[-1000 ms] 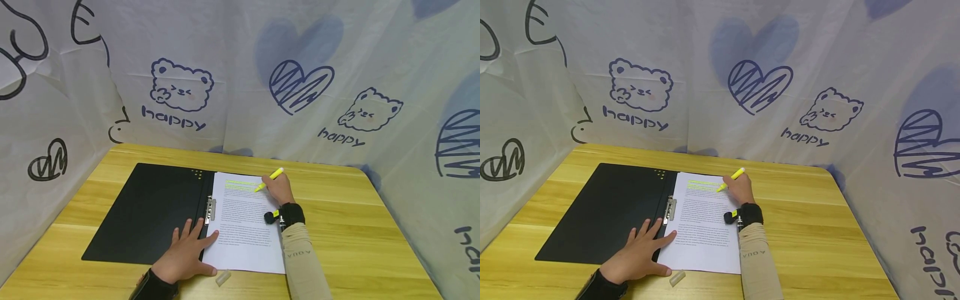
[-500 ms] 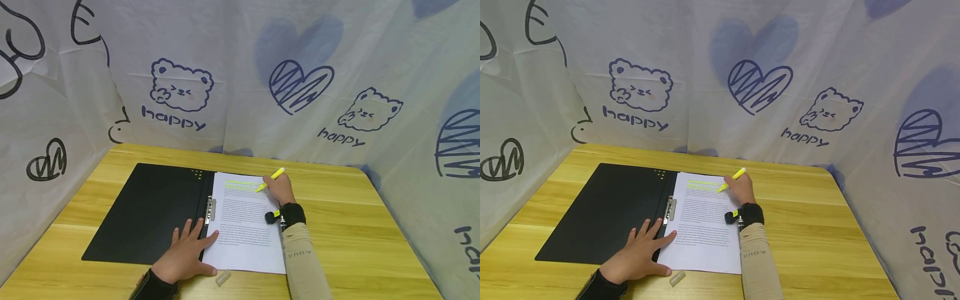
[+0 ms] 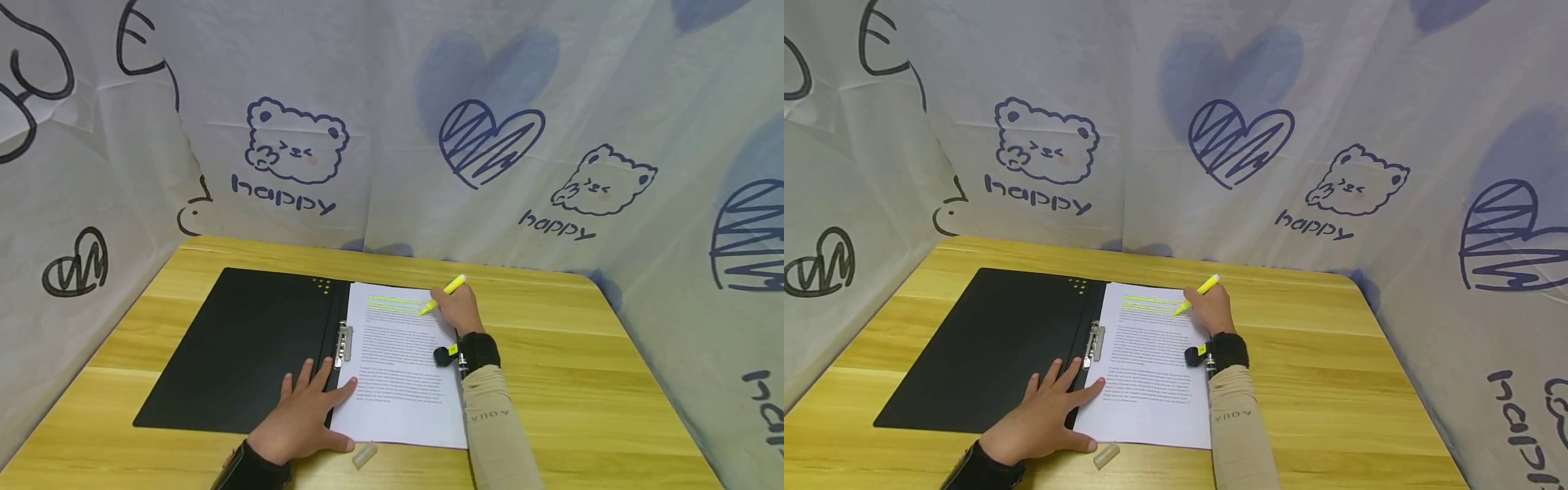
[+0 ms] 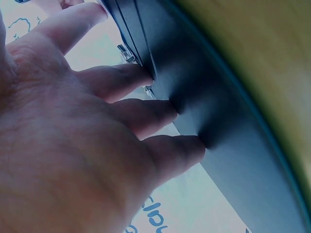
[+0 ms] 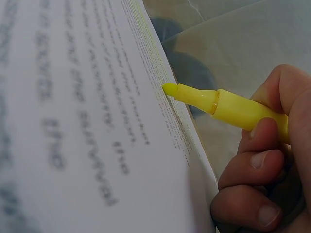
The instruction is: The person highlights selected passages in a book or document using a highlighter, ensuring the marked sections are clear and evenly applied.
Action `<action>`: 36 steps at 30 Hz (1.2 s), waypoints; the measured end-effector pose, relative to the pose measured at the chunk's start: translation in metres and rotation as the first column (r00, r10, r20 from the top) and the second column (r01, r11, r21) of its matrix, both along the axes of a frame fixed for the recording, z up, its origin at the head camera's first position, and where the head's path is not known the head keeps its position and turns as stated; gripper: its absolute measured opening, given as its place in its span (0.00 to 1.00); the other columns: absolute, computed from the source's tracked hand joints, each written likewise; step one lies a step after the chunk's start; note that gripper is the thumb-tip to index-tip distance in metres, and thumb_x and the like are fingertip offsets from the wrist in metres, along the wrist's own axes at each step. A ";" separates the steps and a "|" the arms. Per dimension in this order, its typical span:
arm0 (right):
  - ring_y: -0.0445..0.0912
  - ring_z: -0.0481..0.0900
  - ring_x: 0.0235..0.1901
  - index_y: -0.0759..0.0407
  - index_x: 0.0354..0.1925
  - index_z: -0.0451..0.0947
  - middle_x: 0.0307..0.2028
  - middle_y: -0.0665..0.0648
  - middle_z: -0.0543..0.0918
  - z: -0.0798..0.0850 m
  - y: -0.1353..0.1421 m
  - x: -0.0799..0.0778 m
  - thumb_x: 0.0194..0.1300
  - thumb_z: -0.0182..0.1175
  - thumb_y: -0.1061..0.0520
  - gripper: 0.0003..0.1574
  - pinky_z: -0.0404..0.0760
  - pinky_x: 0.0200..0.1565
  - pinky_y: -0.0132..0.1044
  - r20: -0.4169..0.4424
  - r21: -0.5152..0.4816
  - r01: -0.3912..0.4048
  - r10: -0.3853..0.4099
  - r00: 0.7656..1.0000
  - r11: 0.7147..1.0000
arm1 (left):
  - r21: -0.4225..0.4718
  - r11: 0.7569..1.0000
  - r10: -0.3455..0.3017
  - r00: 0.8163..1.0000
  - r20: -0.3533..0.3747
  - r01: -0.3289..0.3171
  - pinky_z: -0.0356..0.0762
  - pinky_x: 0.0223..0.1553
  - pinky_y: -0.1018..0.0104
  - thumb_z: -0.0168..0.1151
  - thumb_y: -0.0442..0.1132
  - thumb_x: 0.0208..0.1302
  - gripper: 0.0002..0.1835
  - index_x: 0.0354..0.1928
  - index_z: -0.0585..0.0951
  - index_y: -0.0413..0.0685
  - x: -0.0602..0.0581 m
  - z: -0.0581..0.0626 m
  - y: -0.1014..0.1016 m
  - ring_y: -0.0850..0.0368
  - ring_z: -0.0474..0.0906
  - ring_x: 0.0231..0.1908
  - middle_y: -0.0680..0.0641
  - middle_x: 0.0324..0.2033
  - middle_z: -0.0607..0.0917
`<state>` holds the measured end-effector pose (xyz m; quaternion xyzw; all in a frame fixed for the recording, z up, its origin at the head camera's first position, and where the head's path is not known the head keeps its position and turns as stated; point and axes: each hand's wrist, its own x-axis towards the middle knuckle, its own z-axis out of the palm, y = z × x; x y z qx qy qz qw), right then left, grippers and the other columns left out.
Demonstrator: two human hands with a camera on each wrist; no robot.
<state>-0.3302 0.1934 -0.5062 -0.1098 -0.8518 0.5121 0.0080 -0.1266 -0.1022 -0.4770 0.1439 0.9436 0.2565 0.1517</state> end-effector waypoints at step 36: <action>0.52 0.74 0.31 0.64 0.39 0.74 0.32 0.59 0.70 0.000 0.004 0.004 0.69 0.62 0.47 0.20 0.69 0.32 0.40 -0.010 0.030 0.029 -0.029 1.000 0.999 | -0.010 1.000 0.001 1.000 0.008 -0.001 0.37 0.69 0.20 0.82 0.59 0.47 0.51 0.75 0.73 0.58 -0.001 0.000 0.001 0.24 0.38 0.77 0.32 0.79 0.54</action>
